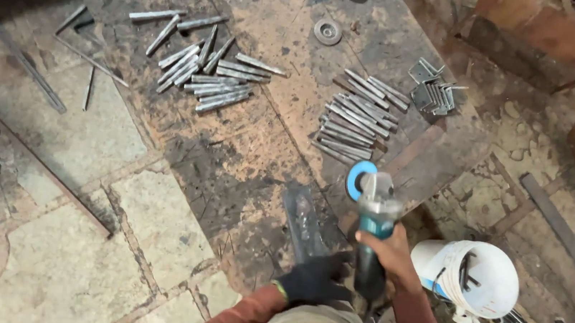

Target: Using an angle grinder to grind or finish metal pins/rods on a workbench.

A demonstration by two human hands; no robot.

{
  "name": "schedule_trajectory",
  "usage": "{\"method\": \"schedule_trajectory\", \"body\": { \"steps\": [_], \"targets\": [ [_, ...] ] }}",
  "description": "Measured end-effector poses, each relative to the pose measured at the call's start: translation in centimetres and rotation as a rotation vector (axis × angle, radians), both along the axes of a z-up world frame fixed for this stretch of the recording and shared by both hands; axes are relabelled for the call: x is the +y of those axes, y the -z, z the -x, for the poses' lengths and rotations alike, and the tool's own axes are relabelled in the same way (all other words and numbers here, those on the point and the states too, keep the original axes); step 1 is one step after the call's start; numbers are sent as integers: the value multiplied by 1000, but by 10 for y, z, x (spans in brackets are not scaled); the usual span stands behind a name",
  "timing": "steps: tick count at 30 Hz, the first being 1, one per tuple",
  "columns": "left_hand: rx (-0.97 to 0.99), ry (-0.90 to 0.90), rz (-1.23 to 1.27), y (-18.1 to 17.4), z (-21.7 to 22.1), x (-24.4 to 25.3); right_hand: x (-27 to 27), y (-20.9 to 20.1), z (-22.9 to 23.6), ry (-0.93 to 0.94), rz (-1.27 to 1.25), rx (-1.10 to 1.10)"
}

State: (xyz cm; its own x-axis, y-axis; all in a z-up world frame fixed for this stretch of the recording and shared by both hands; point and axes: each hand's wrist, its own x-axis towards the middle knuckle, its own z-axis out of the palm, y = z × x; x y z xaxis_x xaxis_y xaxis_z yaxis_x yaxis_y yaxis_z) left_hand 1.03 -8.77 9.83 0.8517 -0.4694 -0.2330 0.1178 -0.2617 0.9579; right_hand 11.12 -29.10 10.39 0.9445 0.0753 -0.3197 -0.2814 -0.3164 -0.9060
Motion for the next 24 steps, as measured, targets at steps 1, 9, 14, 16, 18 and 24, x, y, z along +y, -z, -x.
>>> {"method": "schedule_trajectory", "body": {
  "steps": [1,9,14,16,18,24],
  "targets": [
    [5,-5,8,-3,4,-8,8,-10,1,-5,8,5],
    [-175,-189,19,-13,26,-22,19,-6,0,9,26,-51],
    [19,-28,418,-18,17,-11,25,-8,14,-252,182,-134],
    [74,-14,639,14,16,-14,31,-4,22,-305,325,-190],
    [336,-221,695,54,17,-16,34,10,29,-467,274,-342],
    [447,-420,514,10,18,-6,39,29,45,-486,642,65]
  ]
}}
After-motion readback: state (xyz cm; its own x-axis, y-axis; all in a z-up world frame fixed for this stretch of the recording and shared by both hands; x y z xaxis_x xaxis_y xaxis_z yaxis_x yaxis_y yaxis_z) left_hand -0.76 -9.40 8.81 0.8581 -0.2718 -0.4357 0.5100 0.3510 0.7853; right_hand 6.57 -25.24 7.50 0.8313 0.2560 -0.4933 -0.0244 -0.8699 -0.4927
